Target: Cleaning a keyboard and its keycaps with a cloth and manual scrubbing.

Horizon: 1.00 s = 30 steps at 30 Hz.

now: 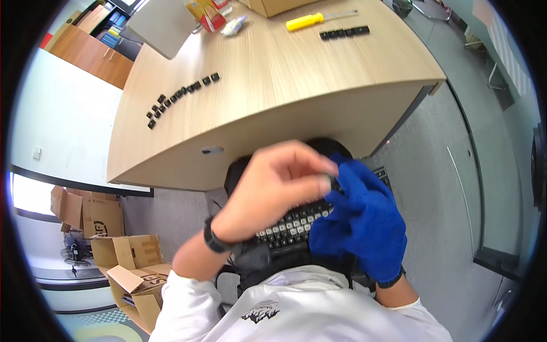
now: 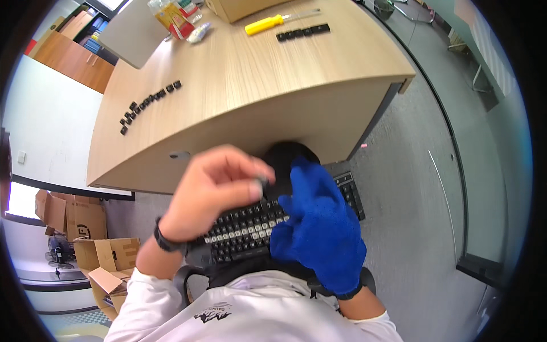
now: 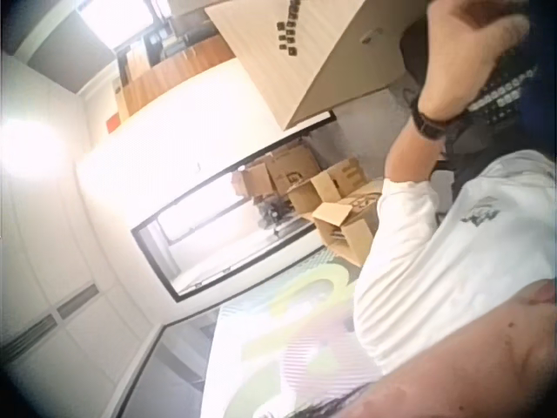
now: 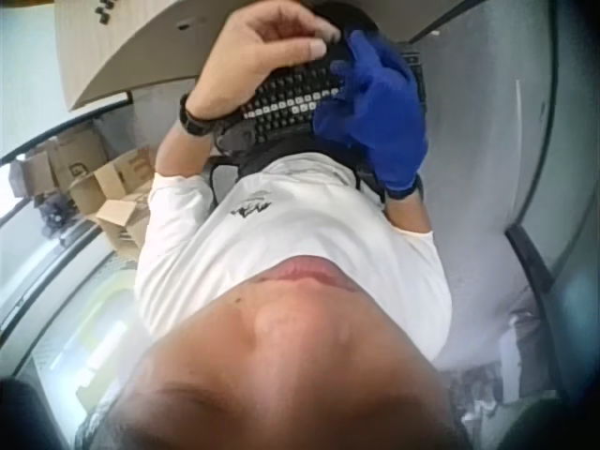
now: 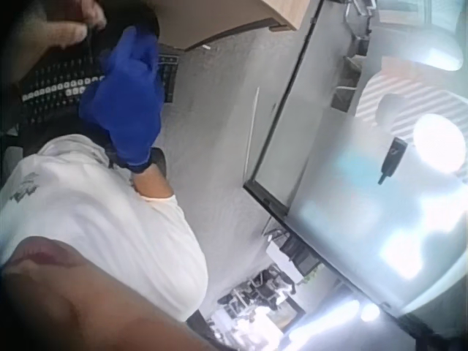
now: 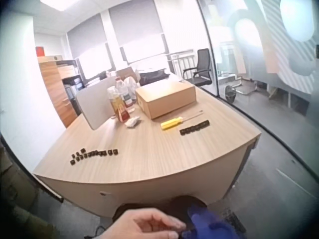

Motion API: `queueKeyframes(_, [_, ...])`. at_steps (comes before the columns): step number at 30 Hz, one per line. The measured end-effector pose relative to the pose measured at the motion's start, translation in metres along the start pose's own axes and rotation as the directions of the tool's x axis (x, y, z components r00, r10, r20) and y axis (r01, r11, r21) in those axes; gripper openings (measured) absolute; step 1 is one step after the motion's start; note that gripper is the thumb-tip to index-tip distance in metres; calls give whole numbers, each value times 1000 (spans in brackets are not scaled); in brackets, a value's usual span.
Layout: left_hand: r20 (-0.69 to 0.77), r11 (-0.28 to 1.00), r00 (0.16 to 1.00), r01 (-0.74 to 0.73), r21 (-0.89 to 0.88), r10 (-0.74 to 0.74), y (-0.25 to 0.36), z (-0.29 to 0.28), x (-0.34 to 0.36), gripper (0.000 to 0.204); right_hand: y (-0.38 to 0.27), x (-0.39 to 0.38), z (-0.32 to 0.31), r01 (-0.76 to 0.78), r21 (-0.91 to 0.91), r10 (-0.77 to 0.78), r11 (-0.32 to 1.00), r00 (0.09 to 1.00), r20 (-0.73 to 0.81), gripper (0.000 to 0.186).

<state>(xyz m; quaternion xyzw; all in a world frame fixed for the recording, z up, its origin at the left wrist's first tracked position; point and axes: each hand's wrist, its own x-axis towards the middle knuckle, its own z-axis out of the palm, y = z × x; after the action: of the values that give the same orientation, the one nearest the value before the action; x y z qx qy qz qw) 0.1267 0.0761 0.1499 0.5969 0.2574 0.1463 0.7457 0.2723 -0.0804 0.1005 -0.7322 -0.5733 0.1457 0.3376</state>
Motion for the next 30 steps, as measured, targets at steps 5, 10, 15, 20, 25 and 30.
queueKeyframes(5, [70, 881, 962, 269, -388, -263, -63, 19, -56, 19, -5, -9, 25, 13, -130, -25, 991, 995, -94, 46])
queueKeyframes(10, [107, 869, 966, 258, -421, -235, -78, 18, -69, 17, -12, -10, 33, 247, -173, -272, 953, 952, -141, 37])
queueKeyframes(15, [145, 822, 956, 292, -489, -253, -90, 11, -77, 16, -19, -12, 31, 202, -163, -221, 966, 969, -109, 40])
queueKeyframes(20, [88, 848, 966, 255, -464, -243, -98, 14, -73, 16, -22, -13, 40, 191, -176, -217, 966, 966, -139, 37])
queueKeyframes(25, [113, 789, 978, 210, -577, -177, -94, 15, -70, 15, -16, -8, 47, 218, -187, -253, 958, 949, -188, 34])
queueKeyframes(30, [134, 782, 971, 239, -576, -199, -103, 17, -65, 18, -11, -10, 45, 187, -177, -206, 966, 974, -97, 37])
